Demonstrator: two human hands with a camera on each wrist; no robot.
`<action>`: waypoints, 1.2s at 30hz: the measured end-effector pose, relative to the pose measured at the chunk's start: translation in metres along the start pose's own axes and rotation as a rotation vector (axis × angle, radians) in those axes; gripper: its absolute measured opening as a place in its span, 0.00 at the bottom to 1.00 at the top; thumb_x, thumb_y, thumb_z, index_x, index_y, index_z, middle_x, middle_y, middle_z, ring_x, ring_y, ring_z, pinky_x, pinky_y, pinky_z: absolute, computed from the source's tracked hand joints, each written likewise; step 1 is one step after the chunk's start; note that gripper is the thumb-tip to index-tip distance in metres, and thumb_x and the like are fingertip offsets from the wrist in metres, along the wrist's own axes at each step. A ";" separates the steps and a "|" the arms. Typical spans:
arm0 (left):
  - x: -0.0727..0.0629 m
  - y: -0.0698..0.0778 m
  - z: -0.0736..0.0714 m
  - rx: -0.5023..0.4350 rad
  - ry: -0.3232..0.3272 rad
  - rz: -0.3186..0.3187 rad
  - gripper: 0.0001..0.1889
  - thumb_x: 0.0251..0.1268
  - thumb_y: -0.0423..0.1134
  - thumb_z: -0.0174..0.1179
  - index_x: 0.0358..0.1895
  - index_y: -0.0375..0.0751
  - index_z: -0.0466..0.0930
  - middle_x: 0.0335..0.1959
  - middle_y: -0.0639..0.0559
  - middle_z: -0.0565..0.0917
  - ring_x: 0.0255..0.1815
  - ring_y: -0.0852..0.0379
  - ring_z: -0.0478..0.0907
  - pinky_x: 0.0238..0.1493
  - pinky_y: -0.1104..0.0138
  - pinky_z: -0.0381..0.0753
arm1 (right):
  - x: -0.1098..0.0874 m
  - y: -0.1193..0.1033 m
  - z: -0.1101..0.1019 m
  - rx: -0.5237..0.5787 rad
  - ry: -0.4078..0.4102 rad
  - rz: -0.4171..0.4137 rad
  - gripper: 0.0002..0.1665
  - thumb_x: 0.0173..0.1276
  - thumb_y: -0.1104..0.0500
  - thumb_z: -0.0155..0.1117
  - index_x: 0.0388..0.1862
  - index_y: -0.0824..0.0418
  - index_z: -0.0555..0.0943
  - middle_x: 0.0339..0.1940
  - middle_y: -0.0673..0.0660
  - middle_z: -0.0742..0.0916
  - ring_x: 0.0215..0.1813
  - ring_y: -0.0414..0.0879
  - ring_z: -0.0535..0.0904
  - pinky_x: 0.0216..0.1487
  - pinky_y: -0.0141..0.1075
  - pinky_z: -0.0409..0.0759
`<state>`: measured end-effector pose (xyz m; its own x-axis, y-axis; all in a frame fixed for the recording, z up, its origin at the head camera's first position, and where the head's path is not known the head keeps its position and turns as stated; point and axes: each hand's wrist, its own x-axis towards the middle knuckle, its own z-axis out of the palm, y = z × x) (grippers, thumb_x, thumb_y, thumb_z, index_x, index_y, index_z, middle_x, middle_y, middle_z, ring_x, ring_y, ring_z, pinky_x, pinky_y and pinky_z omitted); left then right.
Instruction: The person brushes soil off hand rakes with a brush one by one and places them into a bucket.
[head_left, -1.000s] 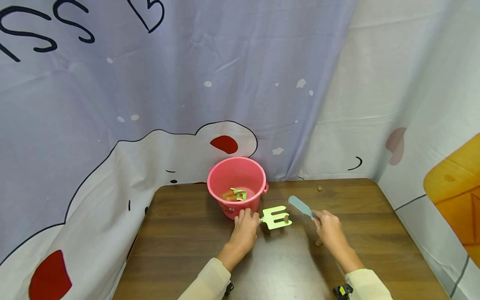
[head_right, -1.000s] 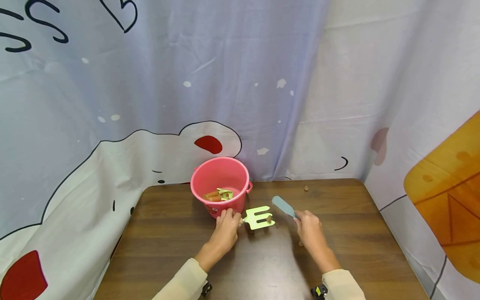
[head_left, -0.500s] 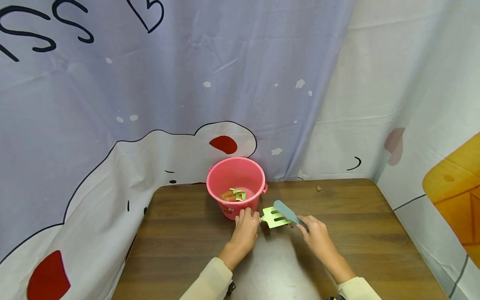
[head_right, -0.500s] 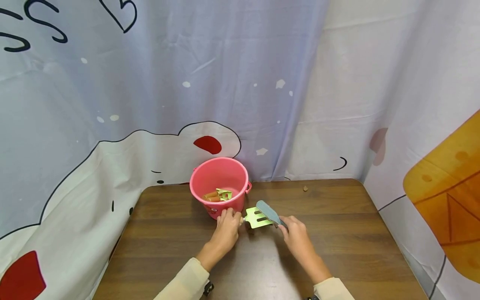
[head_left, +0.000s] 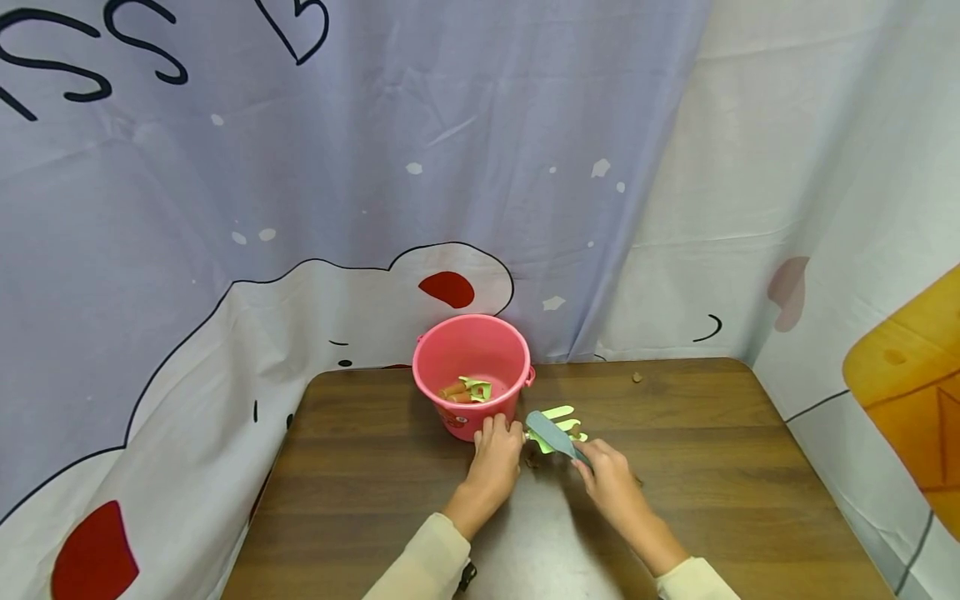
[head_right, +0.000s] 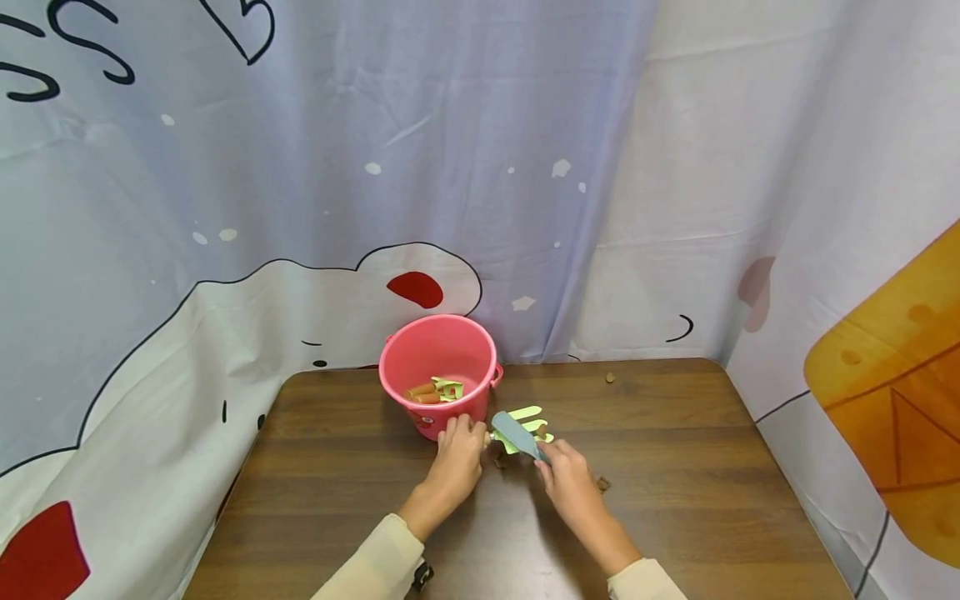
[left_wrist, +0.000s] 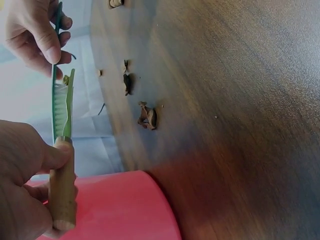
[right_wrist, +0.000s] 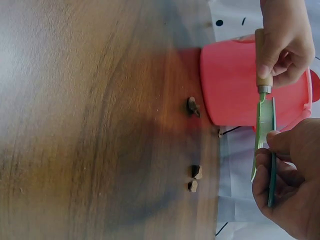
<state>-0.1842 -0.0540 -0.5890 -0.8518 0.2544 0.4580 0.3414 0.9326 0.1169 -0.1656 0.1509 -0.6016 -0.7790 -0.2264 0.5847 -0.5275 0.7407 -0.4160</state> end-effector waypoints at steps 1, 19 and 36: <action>0.000 0.000 0.000 0.001 0.002 0.001 0.14 0.49 0.31 0.75 0.34 0.43 0.78 0.36 0.47 0.76 0.41 0.46 0.73 0.34 0.60 0.66 | 0.000 0.001 0.000 -0.002 0.010 -0.005 0.19 0.50 0.74 0.80 0.43 0.72 0.87 0.30 0.58 0.87 0.30 0.46 0.84 0.29 0.33 0.83; -0.001 -0.009 -0.006 -0.043 -0.006 -0.019 0.12 0.52 0.26 0.70 0.33 0.44 0.77 0.36 0.48 0.76 0.41 0.47 0.73 0.34 0.61 0.63 | 0.001 0.032 -0.024 -0.104 0.007 0.103 0.16 0.55 0.71 0.78 0.44 0.70 0.88 0.33 0.62 0.89 0.33 0.56 0.89 0.33 0.51 0.85; -0.002 -0.010 -0.010 -0.045 -0.017 -0.022 0.13 0.50 0.26 0.71 0.33 0.44 0.77 0.36 0.47 0.77 0.42 0.46 0.74 0.35 0.60 0.66 | 0.009 0.040 -0.041 -0.077 -0.012 0.092 0.15 0.58 0.72 0.75 0.45 0.73 0.87 0.34 0.65 0.89 0.32 0.54 0.87 0.32 0.46 0.86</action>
<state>-0.1824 -0.0664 -0.5823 -0.8660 0.2383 0.4396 0.3392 0.9259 0.1664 -0.1799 0.2042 -0.5843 -0.8270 -0.1623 0.5382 -0.4263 0.8053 -0.4121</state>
